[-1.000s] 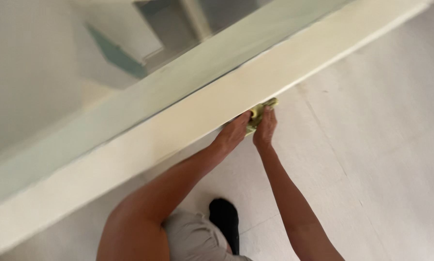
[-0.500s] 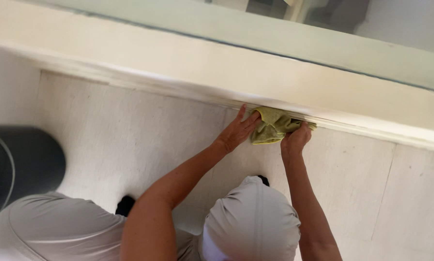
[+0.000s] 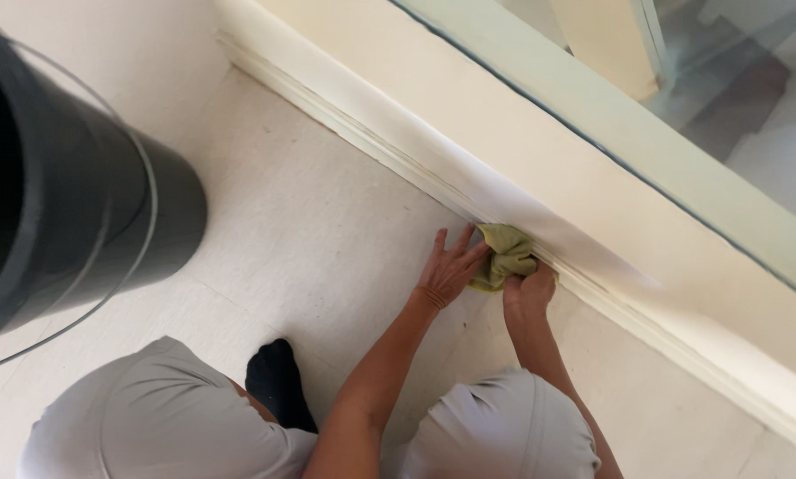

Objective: The person carries a bucket of soapy water and a yellow cloth to a glass staircase railing. They wipe the glass panels and the white base of the railing with the cloth, then wring the cloth in the bucket and continue wiping the baseboard along the wall.

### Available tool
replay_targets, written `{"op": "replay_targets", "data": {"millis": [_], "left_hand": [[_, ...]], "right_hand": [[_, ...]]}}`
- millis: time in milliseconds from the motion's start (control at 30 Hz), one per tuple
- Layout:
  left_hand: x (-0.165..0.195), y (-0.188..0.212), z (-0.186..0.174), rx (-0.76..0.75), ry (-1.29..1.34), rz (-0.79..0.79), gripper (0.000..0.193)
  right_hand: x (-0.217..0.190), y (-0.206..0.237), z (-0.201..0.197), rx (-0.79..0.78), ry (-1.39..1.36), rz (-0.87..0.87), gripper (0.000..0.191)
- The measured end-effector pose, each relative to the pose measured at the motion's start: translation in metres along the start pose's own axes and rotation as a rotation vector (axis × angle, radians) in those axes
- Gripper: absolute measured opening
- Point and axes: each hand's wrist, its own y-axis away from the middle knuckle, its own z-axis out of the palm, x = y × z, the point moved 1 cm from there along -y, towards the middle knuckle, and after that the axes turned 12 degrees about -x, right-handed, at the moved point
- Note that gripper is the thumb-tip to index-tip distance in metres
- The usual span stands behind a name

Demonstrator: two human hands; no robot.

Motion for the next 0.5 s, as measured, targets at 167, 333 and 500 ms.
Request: {"op": "replay_targets", "data": {"millis": [167, 333, 500], "left_hand": [[-0.047, 0.008, -0.015, 0.163, 0.205, -0.038, 0.025], [-0.085, 0.011, -0.029, 0.486, 0.622, -0.124, 0.031], [-0.136, 0.019, -0.024, 0.570, 1.074, -0.436, 0.030]], "right_hand": [[0.045, -0.013, 0.044, -0.111, 0.093, 0.183, 0.032], [0.083, -0.021, 0.095, -0.154, 0.269, 0.321, 0.029], [0.130, -0.024, 0.155, -0.405, 0.394, 0.435, 0.030]]}}
